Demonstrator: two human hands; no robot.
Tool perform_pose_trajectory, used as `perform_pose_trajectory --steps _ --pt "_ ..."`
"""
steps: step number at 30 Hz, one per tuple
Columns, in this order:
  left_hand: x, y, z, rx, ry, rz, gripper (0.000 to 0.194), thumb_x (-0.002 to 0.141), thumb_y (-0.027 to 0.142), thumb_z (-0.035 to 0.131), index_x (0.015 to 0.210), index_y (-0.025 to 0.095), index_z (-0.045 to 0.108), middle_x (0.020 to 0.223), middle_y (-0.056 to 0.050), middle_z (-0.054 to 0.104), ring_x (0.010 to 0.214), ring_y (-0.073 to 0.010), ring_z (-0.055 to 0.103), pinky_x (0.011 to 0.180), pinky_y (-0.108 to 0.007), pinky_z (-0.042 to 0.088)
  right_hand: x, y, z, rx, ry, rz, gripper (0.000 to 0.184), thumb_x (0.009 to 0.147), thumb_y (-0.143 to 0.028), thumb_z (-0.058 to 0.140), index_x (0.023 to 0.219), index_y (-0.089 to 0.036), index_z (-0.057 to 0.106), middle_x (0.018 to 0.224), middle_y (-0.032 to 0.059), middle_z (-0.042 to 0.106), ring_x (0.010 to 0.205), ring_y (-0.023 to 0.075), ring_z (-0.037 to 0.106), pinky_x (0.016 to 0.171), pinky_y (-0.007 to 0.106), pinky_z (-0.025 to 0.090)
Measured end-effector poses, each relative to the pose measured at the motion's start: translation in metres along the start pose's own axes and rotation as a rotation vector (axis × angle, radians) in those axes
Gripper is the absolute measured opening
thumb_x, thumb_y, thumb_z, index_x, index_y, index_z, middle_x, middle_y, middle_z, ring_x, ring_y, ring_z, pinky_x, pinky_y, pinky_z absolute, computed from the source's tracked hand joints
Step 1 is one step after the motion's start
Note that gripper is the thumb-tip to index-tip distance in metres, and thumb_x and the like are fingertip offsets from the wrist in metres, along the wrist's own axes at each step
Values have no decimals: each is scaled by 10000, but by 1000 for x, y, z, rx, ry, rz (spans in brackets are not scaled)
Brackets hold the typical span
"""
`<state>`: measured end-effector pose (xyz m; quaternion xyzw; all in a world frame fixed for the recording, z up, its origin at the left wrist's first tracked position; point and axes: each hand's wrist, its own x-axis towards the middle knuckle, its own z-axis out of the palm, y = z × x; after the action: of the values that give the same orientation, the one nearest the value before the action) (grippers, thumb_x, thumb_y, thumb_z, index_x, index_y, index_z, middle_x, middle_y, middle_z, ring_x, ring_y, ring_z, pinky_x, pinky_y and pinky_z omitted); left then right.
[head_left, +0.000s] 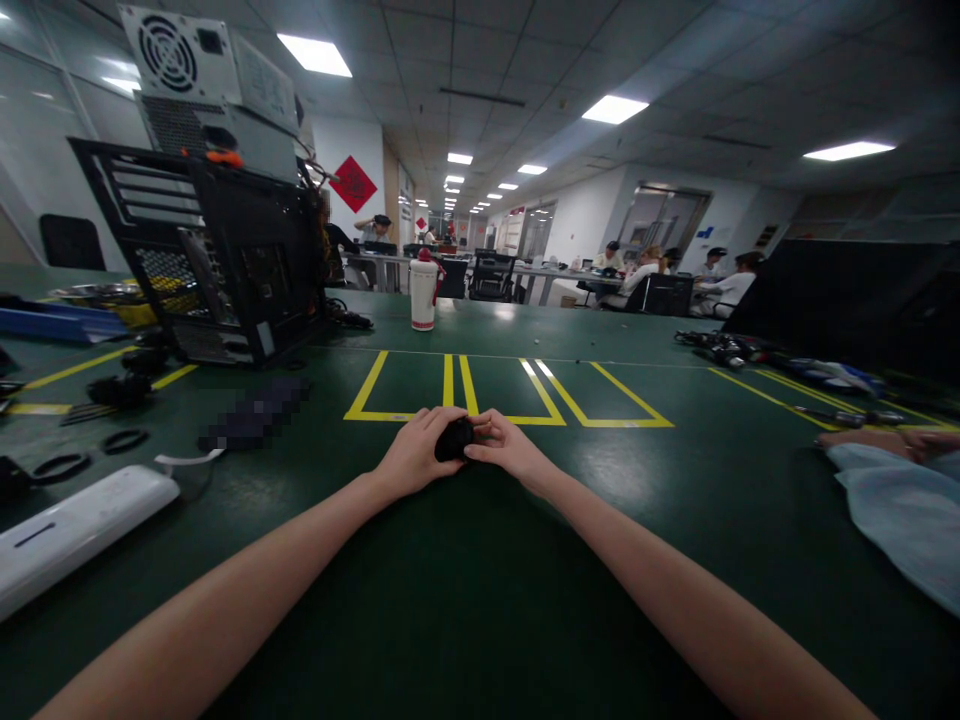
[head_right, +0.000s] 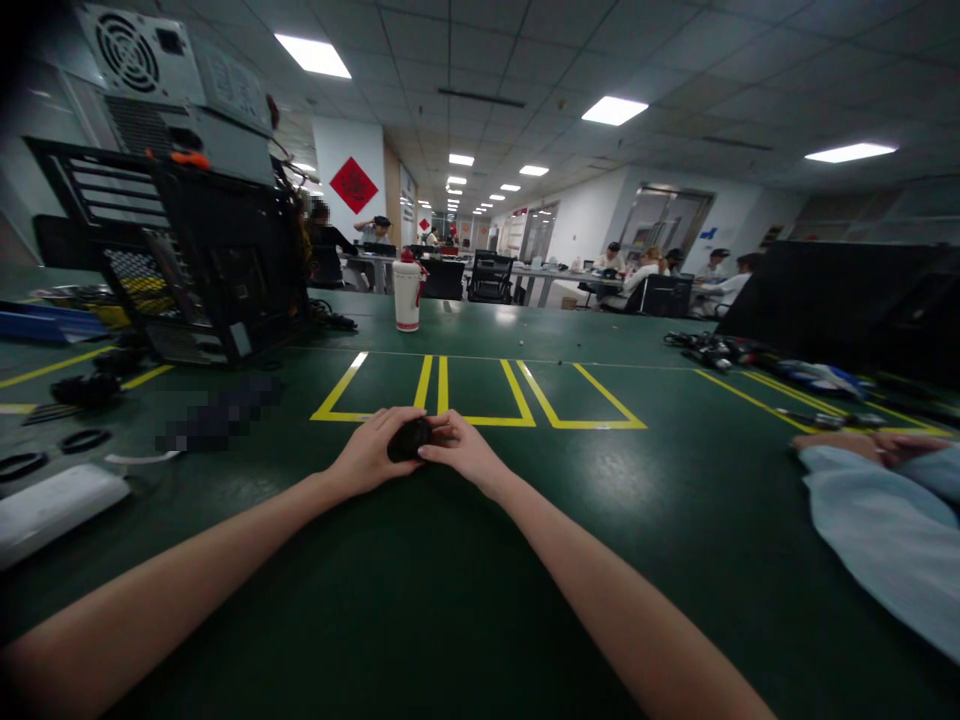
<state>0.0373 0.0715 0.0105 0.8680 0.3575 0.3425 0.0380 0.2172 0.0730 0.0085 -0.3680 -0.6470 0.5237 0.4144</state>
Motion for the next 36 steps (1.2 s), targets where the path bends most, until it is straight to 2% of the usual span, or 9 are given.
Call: perform_pose_trajectory --steps 4,9,14,18,20,24,28,33,36 --pt "0 2 -1 0 1 -2 570 654 242 622 1156 240 354 1082 -41 501 957 -218 481 776 -367 417 1 -1 3 35 51 11 269 673 -356 584 887 -210 510 919 23 547 884 152 529 804 356 425" --pt "0 3 -3 -7 -1 -8 561 651 241 625 1147 241 362 1072 -40 505 954 -219 482 775 -369 415 4 4 2 9 60 58 340 654 -337 607 946 -187 519 970 48 545 891 160 530 831 369 412" --pt "0 3 -2 -16 -4 -7 572 647 233 630 1150 245 359 1073 -41 504 950 -222 483 774 -374 413 -1 -2 1 1 21 -8 367 575 -240 683 895 -213 506 927 15 555 905 158 525 843 363 402" --pt "0 3 -3 -21 -2 -8 573 649 233 628 1153 247 356 1075 -42 503 955 -223 482 775 -376 414 -1 -2 3 19 45 2 288 640 -310 630 881 -212 505 895 13 565 883 150 530 833 360 402" --pt "0 3 -3 -21 -6 -8 568 651 233 625 1152 242 357 1076 -42 501 953 -220 482 773 -370 416 1 1 4 14 72 18 307 651 -335 616 910 -208 510 915 26 566 878 153 534 829 364 404" --pt "1 4 -3 -12 0 -6 554 646 236 628 1137 231 372 1059 -43 507 940 -219 483 782 -371 409 4 5 3 12 56 18 356 631 -306 636 950 -191 528 965 46 564 889 160 539 860 369 383" --pt "1 4 -3 -9 -2 -6 556 649 229 626 1141 230 368 1065 -44 504 934 -217 483 773 -365 412 2 2 2 54 0 2 413 566 -237 689 934 -219 502 937 15 557 865 151 547 834 360 401" --pt "1 4 -3 -14 4 -5 555 651 238 625 1141 243 365 1069 -43 504 948 -223 485 776 -377 411 1 -1 5 37 66 -5 276 637 -315 626 864 -209 512 892 11 562 869 144 532 832 347 396" --pt "0 4 -3 -17 0 -5 556 654 236 622 1145 243 362 1072 -43 503 952 -222 483 774 -374 413 4 1 4 6 83 19 308 646 -326 615 911 -200 520 941 31 560 887 154 531 844 360 389"
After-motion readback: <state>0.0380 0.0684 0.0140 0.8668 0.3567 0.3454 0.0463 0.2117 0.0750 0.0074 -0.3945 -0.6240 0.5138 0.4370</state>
